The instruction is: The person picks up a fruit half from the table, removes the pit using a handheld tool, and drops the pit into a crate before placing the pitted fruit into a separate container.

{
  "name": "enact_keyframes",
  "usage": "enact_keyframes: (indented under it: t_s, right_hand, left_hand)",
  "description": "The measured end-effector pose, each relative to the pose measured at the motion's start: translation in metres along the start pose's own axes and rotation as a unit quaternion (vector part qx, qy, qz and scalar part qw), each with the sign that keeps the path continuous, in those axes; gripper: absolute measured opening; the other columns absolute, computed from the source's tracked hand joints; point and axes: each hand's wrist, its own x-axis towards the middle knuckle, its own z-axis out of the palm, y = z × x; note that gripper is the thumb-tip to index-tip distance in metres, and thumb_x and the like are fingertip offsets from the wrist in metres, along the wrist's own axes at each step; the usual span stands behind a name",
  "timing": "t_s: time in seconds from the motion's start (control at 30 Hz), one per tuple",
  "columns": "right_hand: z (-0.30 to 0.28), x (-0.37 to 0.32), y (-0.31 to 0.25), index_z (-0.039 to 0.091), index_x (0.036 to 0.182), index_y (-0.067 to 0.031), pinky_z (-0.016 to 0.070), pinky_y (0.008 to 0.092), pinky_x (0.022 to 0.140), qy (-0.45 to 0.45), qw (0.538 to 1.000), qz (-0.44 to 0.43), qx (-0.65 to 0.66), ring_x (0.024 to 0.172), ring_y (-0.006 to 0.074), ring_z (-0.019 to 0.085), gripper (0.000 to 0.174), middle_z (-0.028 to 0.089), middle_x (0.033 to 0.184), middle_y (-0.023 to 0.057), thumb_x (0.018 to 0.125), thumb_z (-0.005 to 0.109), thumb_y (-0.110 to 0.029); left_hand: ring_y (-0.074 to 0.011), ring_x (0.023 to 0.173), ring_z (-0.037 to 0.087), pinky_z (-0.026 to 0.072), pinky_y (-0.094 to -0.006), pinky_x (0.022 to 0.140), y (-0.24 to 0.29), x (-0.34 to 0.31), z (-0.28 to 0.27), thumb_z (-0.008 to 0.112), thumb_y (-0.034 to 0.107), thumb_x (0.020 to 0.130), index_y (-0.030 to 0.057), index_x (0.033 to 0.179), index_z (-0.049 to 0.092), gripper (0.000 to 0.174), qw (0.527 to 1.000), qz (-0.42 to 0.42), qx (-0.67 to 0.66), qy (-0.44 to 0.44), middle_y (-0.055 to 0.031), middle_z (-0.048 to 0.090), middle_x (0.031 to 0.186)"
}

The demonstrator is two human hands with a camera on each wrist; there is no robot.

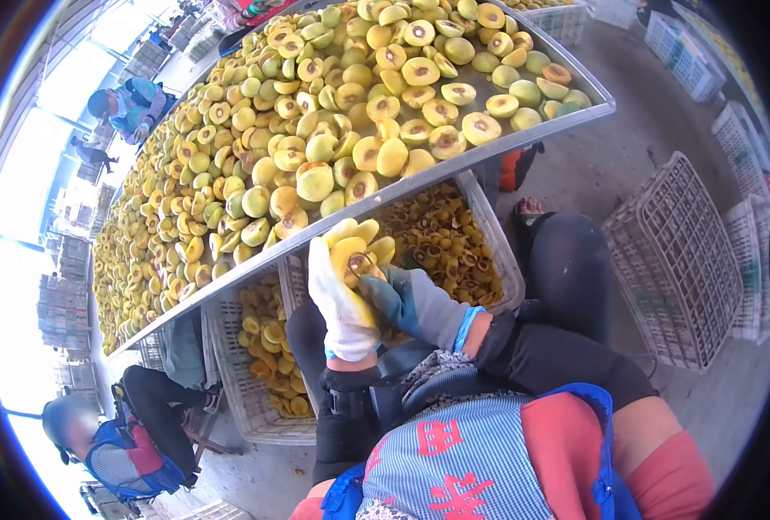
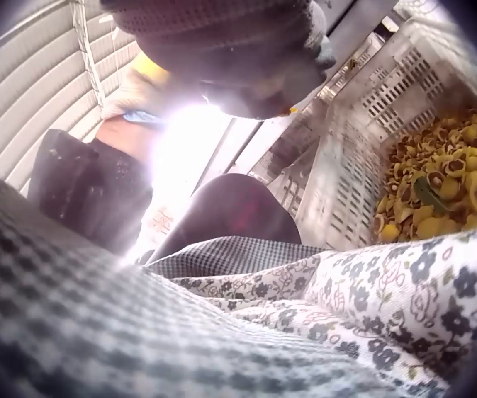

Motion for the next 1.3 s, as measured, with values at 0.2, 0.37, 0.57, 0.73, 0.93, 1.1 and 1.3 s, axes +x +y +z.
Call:
enact_keyframes:
  t_s: [0.2,0.37,0.57,0.73,0.93,1.1,1.3]
  right_hand:
    - [-0.009,0.005,-0.017,0.063,0.115,-0.0037,0.0553,0.0418,0.073,0.135,0.979,-0.110,-0.103,0.091,0.0375,0.072,0.041,0.073,0.096,0.0198,0.096,0.067,-0.039]
    - [-0.012,0.010,-0.014,0.061,0.116,-0.0070,0.0557,0.0455,0.072,0.160,0.960,-0.153,-0.171,0.089,0.0407,0.070,0.036,0.072,0.094,0.0208,0.093,0.071,-0.033]
    - [-0.012,0.004,-0.012,0.064,0.119,-0.0057,0.0555,0.0363,0.075,0.158,0.967,-0.143,-0.141,0.089,0.0249,0.071,0.031,0.073,0.098,0.0155,0.093,0.072,-0.021]
    - [0.002,0.010,0.005,0.065,0.117,-0.0044,0.0549,0.0342,0.074,0.111,0.980,-0.142,0.086,0.086,0.0206,0.073,0.030,0.074,0.094,0.0168,0.095,0.070,-0.024]
    - [-0.013,-0.001,-0.021,0.065,0.120,-0.0028,0.0540,0.0360,0.078,0.083,0.985,-0.018,-0.153,0.088,0.0213,0.072,0.042,0.074,0.097,0.0178,0.097,0.067,-0.038]
    - [-0.011,0.006,0.006,0.065,0.122,-0.0022,0.0523,0.0391,0.085,0.032,0.994,-0.013,-0.101,0.095,0.0244,0.071,0.053,0.074,0.101,0.0183,0.099,0.061,-0.049]
    - [-0.002,0.010,0.021,0.068,0.121,-0.0010,0.0507,0.0326,0.088,-0.031,0.997,0.032,0.065,0.097,0.0153,0.063,0.050,0.073,0.105,0.0104,0.102,0.059,-0.046]
  left_hand:
    - [-0.0315,0.112,0.065,0.0529,-0.0383,0.095,-0.016,0.012,-0.013,0.048,0.027,0.105,-0.0024,0.127,0.057,0.038,0.995,0.088,0.040,-0.029,-0.0183,0.065,0.123]
    - [-0.0259,0.116,0.062,0.0501,-0.0360,0.100,-0.016,0.009,-0.009,0.045,0.027,0.106,-0.0016,0.135,0.055,0.042,0.998,0.004,-0.028,-0.058,-0.0187,0.063,0.130]
    - [-0.0270,0.112,0.063,0.0507,-0.0390,0.100,-0.016,0.001,-0.005,0.034,0.042,0.109,-0.0006,0.136,0.055,0.054,0.996,-0.006,0.055,-0.068,-0.0189,0.064,0.128]
    - [-0.0281,0.107,0.064,0.0520,-0.0393,0.097,-0.025,0.004,-0.002,0.035,0.044,0.109,0.0000,0.136,0.054,0.055,0.999,0.026,0.020,-0.011,-0.0185,0.065,0.126]
    - [-0.0346,0.108,0.064,0.0524,-0.0454,0.096,-0.009,0.012,-0.009,0.041,0.035,0.105,0.0008,0.135,0.055,0.047,0.994,-0.024,-0.109,-0.007,-0.0175,0.065,0.126]
    - [-0.0370,0.106,0.065,0.0536,-0.0509,0.093,-0.009,0.006,-0.002,0.040,0.039,0.105,0.0012,0.130,0.058,0.049,0.996,-0.041,-0.082,0.019,-0.0170,0.066,0.123]
    - [-0.0336,0.095,0.069,0.0578,-0.0476,0.085,-0.016,0.005,-0.010,0.037,0.047,0.106,0.0020,0.127,0.059,0.055,1.000,-0.007,0.012,0.022,-0.0164,0.068,0.116]
